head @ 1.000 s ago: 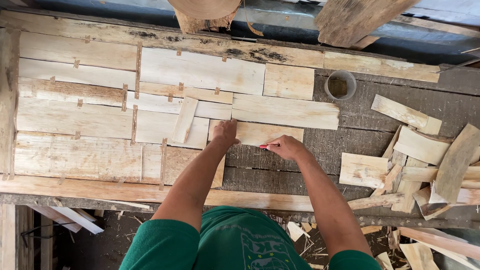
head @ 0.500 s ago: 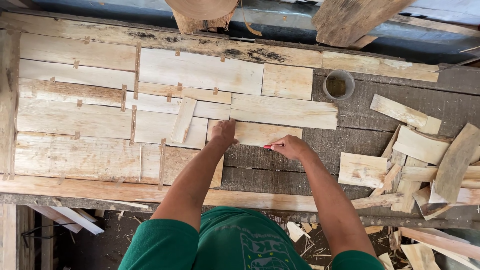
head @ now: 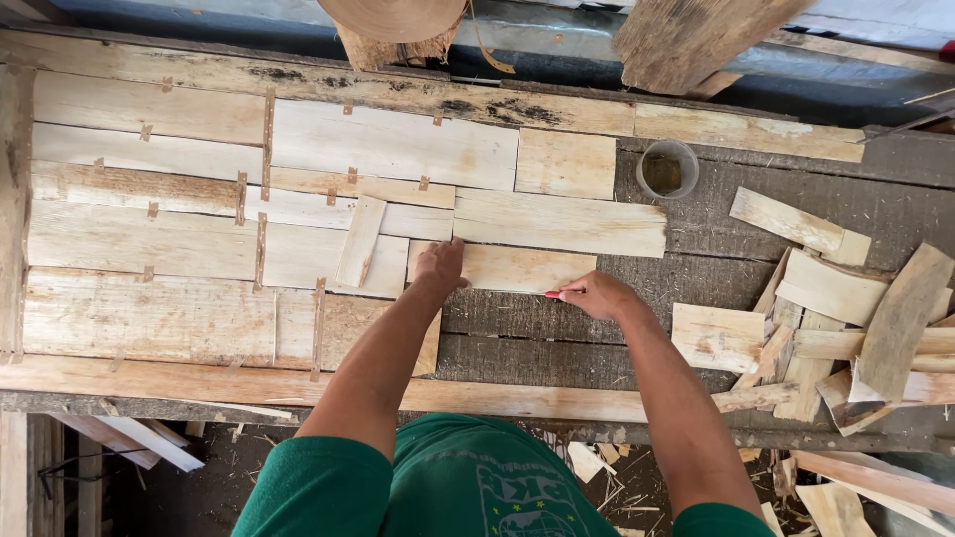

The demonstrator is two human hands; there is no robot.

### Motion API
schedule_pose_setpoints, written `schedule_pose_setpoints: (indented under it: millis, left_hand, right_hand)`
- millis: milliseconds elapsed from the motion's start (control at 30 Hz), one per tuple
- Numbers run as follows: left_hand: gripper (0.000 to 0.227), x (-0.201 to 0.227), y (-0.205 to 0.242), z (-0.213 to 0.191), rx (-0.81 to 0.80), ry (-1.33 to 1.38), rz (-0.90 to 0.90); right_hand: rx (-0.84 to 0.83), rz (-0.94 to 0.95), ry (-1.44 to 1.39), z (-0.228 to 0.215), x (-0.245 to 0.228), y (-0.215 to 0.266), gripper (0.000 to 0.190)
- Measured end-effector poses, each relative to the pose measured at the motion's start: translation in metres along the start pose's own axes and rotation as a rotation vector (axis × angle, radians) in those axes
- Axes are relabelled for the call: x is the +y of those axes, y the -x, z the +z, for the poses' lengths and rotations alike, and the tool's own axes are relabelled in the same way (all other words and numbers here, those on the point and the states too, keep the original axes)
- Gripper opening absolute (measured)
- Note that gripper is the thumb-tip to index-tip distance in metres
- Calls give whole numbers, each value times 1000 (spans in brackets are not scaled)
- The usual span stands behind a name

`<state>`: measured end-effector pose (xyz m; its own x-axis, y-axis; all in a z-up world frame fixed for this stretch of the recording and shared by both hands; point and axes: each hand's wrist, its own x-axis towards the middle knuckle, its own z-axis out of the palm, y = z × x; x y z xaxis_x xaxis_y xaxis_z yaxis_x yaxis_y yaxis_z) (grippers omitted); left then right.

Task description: Trimming thin wooden slats with a utility knife to fit them onto a larger surface.

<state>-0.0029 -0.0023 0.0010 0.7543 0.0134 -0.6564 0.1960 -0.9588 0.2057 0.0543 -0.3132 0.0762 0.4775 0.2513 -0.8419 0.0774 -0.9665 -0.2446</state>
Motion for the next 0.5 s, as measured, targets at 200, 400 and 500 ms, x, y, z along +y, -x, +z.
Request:
schedule_pose_setpoints:
  millis: [200, 400, 500]
  left_hand:
    - [91, 1, -1, 3, 8, 34, -14]
    - [81, 18, 5, 2, 22, -12, -59]
    - [40, 25, -60, 92, 239, -32, 13]
  right_hand:
    - [105, -120, 33, 9, 17, -11, 35]
    - [72, -66, -7, 11, 16, -15, 35]
    - [52, -9, 1, 8, 7, -10, 36]
